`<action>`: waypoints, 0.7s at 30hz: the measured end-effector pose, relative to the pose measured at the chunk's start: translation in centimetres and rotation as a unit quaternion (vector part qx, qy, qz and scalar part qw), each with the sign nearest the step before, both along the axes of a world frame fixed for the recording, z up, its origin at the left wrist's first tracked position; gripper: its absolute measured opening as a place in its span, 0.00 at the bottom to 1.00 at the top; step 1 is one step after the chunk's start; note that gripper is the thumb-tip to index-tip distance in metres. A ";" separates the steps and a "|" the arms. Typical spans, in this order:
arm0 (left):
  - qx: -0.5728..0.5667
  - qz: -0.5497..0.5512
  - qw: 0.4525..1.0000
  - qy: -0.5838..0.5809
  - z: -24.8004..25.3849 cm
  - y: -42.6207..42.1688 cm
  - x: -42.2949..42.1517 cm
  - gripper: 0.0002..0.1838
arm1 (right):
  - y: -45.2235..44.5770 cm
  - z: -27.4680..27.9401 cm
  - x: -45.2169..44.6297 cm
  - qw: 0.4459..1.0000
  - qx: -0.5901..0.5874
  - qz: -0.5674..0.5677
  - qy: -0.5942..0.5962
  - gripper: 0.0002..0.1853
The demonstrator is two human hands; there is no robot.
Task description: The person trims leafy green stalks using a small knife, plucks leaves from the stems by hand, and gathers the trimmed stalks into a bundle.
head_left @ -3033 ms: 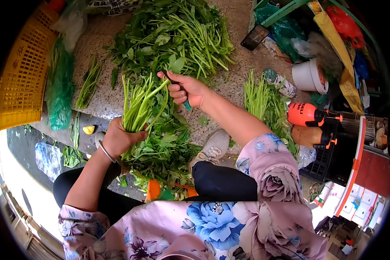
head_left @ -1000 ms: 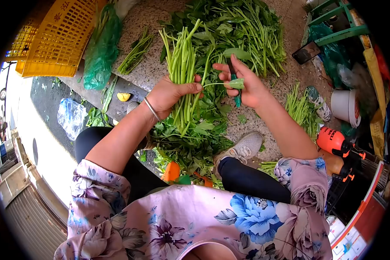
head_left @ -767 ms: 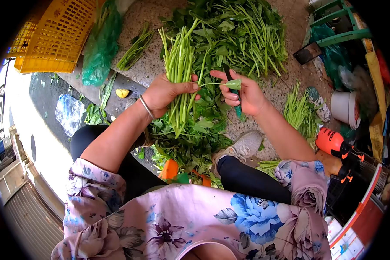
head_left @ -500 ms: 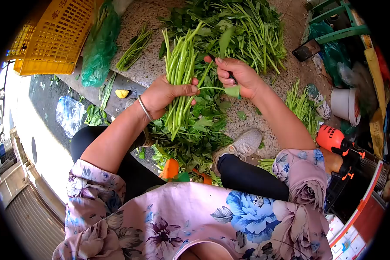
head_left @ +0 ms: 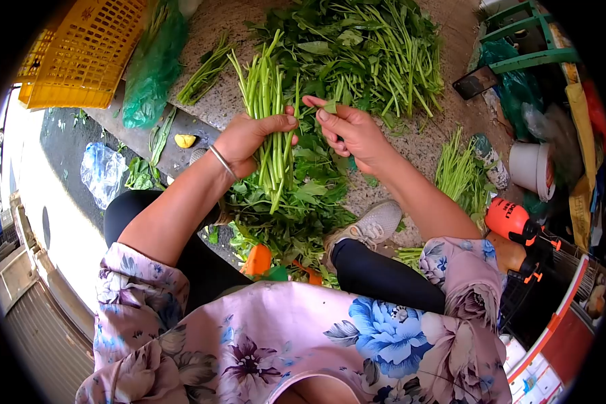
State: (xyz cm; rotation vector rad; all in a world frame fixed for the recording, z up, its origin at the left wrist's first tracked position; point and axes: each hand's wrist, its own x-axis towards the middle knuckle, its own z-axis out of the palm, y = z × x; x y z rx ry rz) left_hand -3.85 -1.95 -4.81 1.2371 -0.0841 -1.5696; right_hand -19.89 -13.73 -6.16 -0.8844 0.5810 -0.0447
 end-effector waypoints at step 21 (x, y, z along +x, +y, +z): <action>0.010 0.044 0.998 0.053 -0.7 -0.1 0.4 0.09 | -8.2 -7.5 -1.9 0.702 -0.597 0.035 0.387 0.11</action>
